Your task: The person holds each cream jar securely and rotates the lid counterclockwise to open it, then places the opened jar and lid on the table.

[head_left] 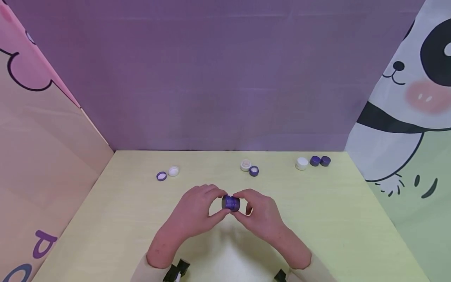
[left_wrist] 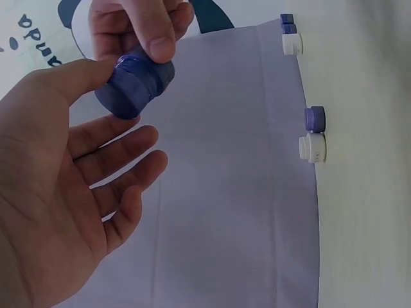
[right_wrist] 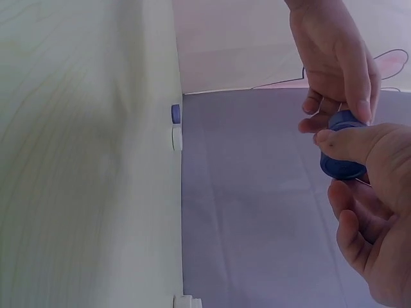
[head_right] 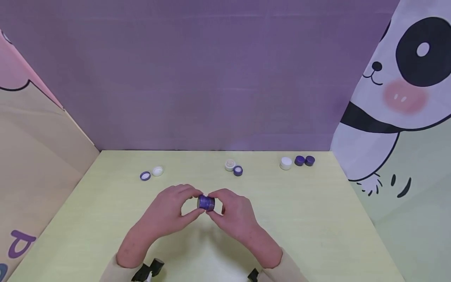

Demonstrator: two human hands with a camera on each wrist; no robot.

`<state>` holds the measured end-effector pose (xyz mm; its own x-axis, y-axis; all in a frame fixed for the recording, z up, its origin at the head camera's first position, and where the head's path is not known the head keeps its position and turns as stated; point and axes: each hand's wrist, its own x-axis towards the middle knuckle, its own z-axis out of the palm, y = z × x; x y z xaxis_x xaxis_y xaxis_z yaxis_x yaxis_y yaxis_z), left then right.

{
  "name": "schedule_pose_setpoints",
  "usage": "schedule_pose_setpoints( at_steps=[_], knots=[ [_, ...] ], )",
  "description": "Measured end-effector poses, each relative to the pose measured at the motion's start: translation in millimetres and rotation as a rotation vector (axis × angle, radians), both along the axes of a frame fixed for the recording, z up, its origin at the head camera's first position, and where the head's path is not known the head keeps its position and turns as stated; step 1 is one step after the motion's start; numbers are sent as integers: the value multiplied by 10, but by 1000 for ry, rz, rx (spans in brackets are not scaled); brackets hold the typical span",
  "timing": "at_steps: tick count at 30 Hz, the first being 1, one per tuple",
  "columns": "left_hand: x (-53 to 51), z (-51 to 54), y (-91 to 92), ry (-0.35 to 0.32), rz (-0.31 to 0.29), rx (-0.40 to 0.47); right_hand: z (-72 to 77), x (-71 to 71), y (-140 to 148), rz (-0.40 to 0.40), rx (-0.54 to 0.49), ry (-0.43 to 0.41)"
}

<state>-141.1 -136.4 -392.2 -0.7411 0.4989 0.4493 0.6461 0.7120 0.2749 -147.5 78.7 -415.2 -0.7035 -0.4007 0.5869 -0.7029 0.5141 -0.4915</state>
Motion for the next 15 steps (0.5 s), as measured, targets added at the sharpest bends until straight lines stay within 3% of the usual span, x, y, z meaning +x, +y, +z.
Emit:
schedule_pose_setpoints(
  at_steps=[4,15],
  knots=[
    [1,26,-45,-48,16,29,-13,-13,7,-7,1,16],
    [-22,39,-157,-93,76,55,-41,-44,29,-10,14,29]
  ],
)
